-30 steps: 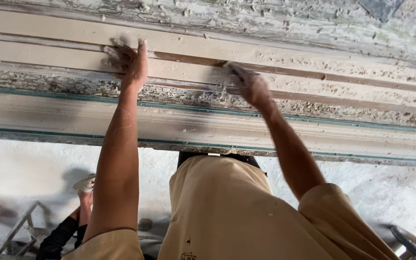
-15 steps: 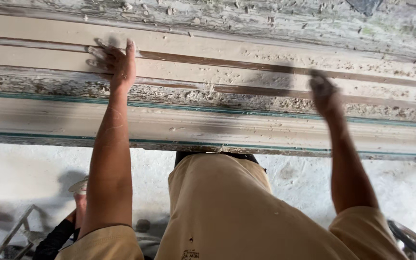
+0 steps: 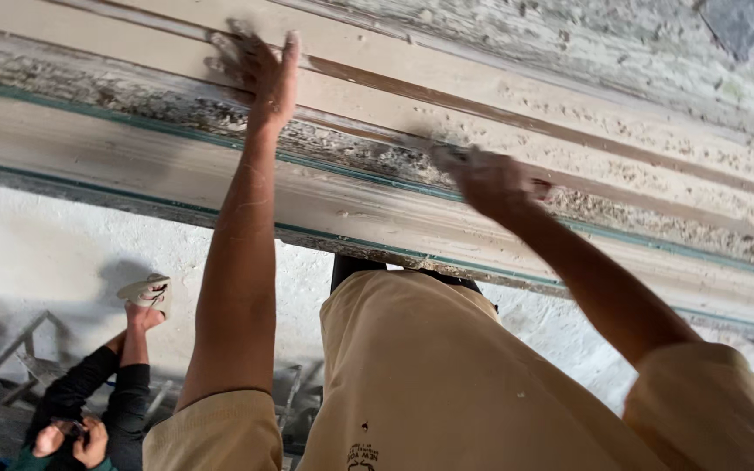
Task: The person stands at a workbench holding long grooved molding strips and uses a small hand scraper to remove debris and residue from the grooves, working along each strip section by section and brushing loose material away by hand.
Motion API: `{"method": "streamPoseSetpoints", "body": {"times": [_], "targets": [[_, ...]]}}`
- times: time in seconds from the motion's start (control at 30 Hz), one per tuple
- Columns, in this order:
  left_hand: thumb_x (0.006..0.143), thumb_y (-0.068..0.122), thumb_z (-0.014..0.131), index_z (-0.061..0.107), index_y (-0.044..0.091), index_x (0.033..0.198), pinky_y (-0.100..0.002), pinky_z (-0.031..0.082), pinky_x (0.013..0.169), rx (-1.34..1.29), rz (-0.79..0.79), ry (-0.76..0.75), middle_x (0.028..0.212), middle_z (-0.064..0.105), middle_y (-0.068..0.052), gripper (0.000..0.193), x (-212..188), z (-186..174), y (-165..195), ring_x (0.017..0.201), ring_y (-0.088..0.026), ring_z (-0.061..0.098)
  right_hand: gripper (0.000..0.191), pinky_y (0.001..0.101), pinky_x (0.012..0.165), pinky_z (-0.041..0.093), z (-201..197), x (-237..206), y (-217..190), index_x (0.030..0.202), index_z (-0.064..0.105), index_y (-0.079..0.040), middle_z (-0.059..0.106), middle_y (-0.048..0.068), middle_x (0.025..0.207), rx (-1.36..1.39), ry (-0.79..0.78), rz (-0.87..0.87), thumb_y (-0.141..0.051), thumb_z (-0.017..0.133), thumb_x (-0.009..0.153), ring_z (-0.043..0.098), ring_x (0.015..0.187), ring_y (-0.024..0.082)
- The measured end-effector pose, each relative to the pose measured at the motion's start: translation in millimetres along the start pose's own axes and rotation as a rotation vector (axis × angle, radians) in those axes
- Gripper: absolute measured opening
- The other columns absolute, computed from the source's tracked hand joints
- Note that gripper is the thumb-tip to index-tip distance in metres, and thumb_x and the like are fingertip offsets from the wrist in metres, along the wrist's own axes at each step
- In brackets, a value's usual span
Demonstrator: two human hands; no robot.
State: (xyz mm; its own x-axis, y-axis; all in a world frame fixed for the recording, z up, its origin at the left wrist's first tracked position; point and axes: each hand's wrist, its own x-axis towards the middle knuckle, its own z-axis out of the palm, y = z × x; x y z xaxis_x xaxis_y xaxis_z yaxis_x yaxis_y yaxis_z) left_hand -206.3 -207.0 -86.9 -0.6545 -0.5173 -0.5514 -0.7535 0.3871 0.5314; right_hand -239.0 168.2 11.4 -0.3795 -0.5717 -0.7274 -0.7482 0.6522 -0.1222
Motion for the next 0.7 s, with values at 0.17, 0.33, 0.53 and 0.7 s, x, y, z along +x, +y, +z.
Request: {"method": "streamPoseSetpoints", "body": {"times": [0.17, 0.33, 0.53, 0.7], "targets": [[0.094, 0.087, 0.021, -0.015, 0.011, 0.167, -0.070, -0.020, 0.120, -0.107, 0.014, -0.087, 0.171, -0.023, -0.025, 0.111, 4, -1, -3, 0.154, -0.052, -0.028, 0.055, 0.0237, 0.017, 0.041, -42, 53, -57, 0.160, 0.021, -0.027, 0.063, 0.025, 0.099, -0.049, 0.177, -0.113, -0.011, 0.033, 0.109, 0.051, 0.038, 0.010], [0.090, 0.088, 0.021, -0.016, 0.010, 0.164, -0.070, -0.022, 0.114, -0.186, 0.082, -0.076, 0.169, -0.027, -0.029, 0.114, 3, -2, -3, 0.150, -0.053, -0.030, 0.044, 0.0280, 0.029, 0.037, -66, -22, -14, 0.160, 0.025, -0.044, 0.063, 0.011, 0.078, -0.045, 0.020, 0.044, -0.037, 0.032, 0.117, 0.049, 0.045, 0.012], [0.087, 0.093, 0.027, -0.016, 0.009, 0.164, -0.067, -0.019, 0.117, -0.262, 0.064, -0.143, 0.170, -0.024, -0.028, 0.121, 6, -10, 9, 0.154, -0.051, -0.024, 0.049, 0.0261, 0.025, 0.036, -66, 43, -49, 0.160, 0.031, -0.030, 0.063, 0.015, 0.076, -0.050, 0.136, -0.053, -0.029, 0.034, 0.112, 0.048, 0.044, 0.014], [0.087, 0.090, 0.024, -0.015, 0.011, 0.165, -0.070, -0.023, 0.114, -0.233, 0.021, -0.155, 0.167, -0.023, -0.029, 0.118, 3, -10, 10, 0.151, -0.054, -0.027, 0.054, 0.0271, 0.023, 0.037, -46, 10, -16, 0.159, 0.034, -0.037, 0.064, 0.015, 0.074, -0.079, -0.019, -0.048, -0.016, 0.031, 0.109, 0.046, 0.042, 0.016]]}}
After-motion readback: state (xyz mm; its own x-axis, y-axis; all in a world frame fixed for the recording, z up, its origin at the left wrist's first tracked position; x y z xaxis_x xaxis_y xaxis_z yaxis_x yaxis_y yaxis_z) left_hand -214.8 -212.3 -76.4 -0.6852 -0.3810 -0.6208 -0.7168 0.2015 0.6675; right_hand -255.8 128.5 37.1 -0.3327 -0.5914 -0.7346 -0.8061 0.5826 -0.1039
